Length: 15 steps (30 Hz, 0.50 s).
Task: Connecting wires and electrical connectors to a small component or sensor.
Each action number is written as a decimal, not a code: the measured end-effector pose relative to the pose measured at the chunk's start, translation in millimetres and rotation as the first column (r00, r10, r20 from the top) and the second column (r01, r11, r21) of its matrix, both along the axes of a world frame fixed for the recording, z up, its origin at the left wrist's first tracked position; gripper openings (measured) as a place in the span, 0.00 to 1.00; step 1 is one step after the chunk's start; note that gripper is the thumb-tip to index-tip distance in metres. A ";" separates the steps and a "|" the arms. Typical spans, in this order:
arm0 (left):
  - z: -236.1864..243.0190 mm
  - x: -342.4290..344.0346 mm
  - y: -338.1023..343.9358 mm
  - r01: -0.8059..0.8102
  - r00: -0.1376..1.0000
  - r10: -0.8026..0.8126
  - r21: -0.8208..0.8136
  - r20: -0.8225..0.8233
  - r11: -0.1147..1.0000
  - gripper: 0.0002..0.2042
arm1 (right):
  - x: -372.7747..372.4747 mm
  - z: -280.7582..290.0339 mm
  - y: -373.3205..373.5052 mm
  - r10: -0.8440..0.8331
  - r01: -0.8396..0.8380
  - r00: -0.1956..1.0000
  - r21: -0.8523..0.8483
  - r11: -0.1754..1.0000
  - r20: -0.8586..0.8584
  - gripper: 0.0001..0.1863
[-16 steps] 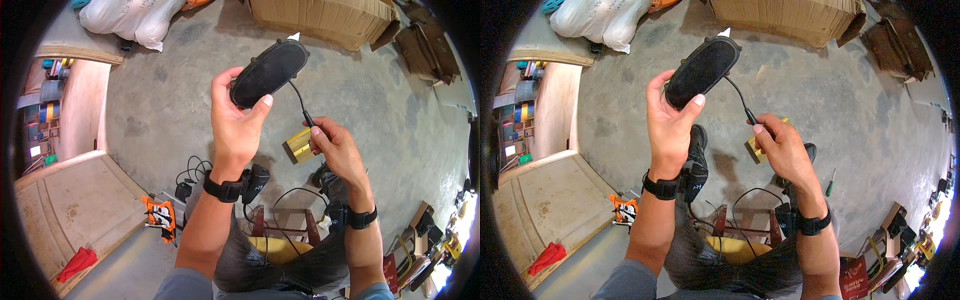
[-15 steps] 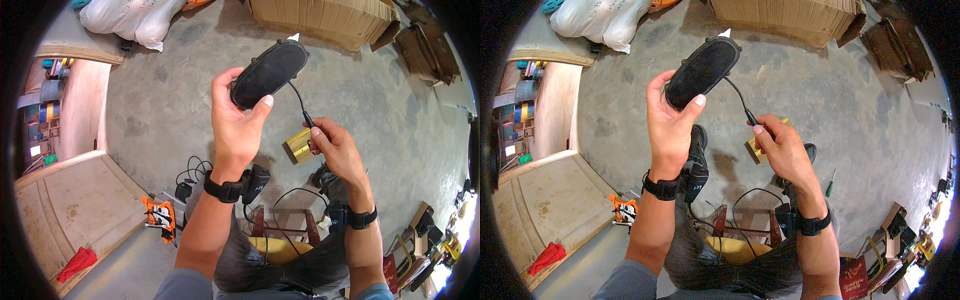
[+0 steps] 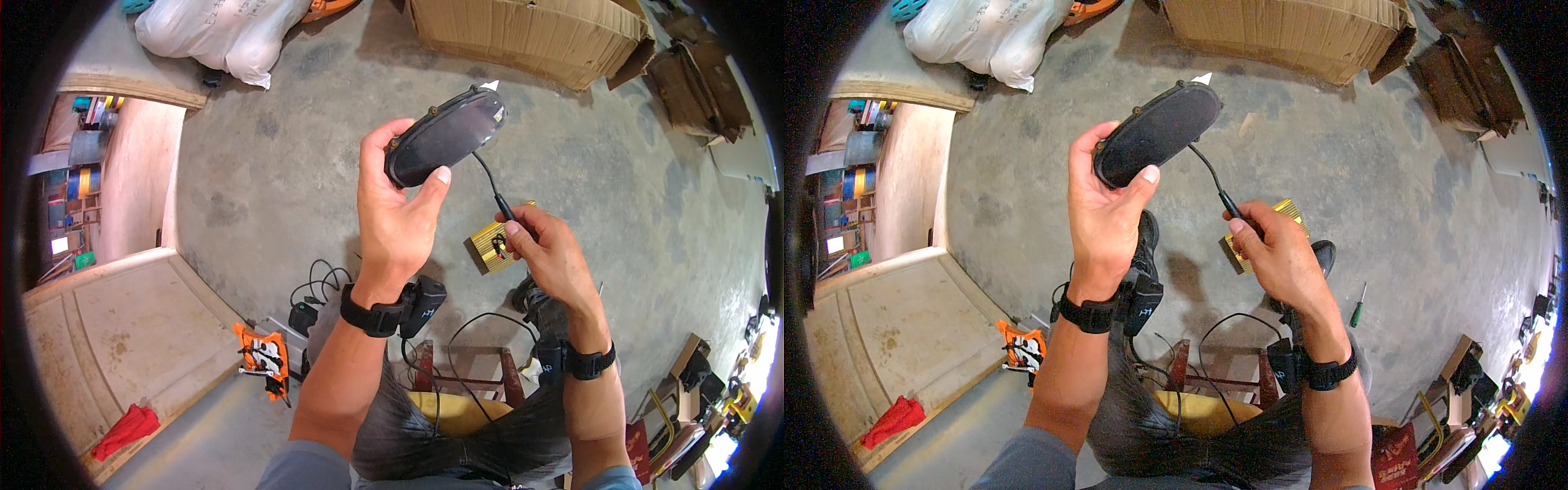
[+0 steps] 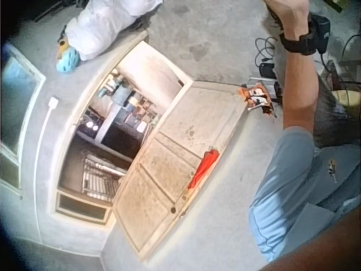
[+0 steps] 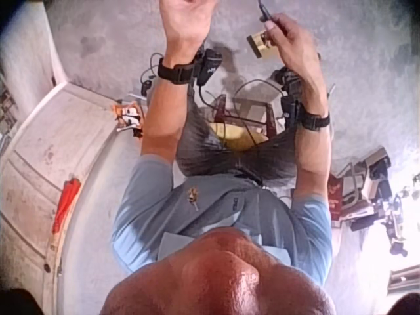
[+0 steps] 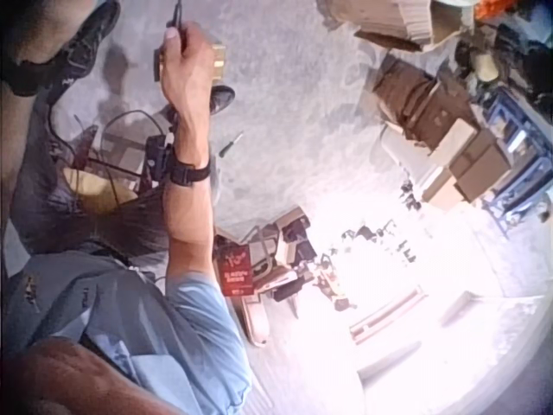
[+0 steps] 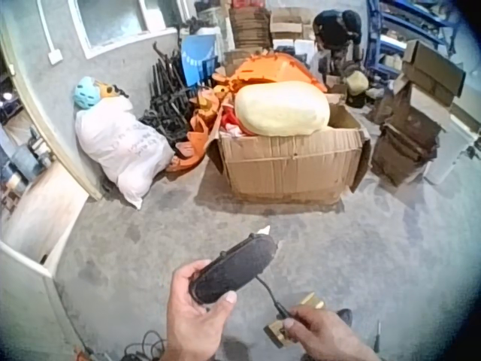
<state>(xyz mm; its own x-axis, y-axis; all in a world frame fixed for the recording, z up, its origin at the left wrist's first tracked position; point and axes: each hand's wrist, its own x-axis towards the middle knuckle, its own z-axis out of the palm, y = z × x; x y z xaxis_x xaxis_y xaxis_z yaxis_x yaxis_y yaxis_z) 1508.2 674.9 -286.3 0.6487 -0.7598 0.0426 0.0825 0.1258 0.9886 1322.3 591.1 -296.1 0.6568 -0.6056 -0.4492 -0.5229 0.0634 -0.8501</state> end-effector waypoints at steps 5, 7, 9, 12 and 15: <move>-4.3 2.5 4.0 0.019 1.000 -0.018 0.019 -0.005 1.000 0.25 | -0.6 4.0 1.0 0.019 -0.019 1.000 0.029 0.999 0.018 0.14; -2.9 3.0 3.9 0.024 0.999 -0.025 0.022 0.034 0.999 0.26 | -0.9 2.7 1.3 0.024 -0.024 0.999 0.002 1.000 0.035 0.14; 2.9 1.2 4.5 0.020 0.999 -0.018 0.041 -0.046 0.999 0.25 | -0.9 2.4 1.6 0.031 -0.030 0.998 -0.022 0.999 0.050 0.13; 4.6 1.2 4.4 0.018 0.997 -0.013 0.065 -0.075 0.998 0.25 | -1.2 4.0 1.3 0.021 -0.021 0.999 0.001 1.000 0.046 0.13; 5.2 2.2 2.0 -0.037 0.993 0.049 0.110 -0.104 0.993 0.25 | -3.0 3.6 -0.7 0.008 -0.011 0.998 0.058 0.998 0.058 0.13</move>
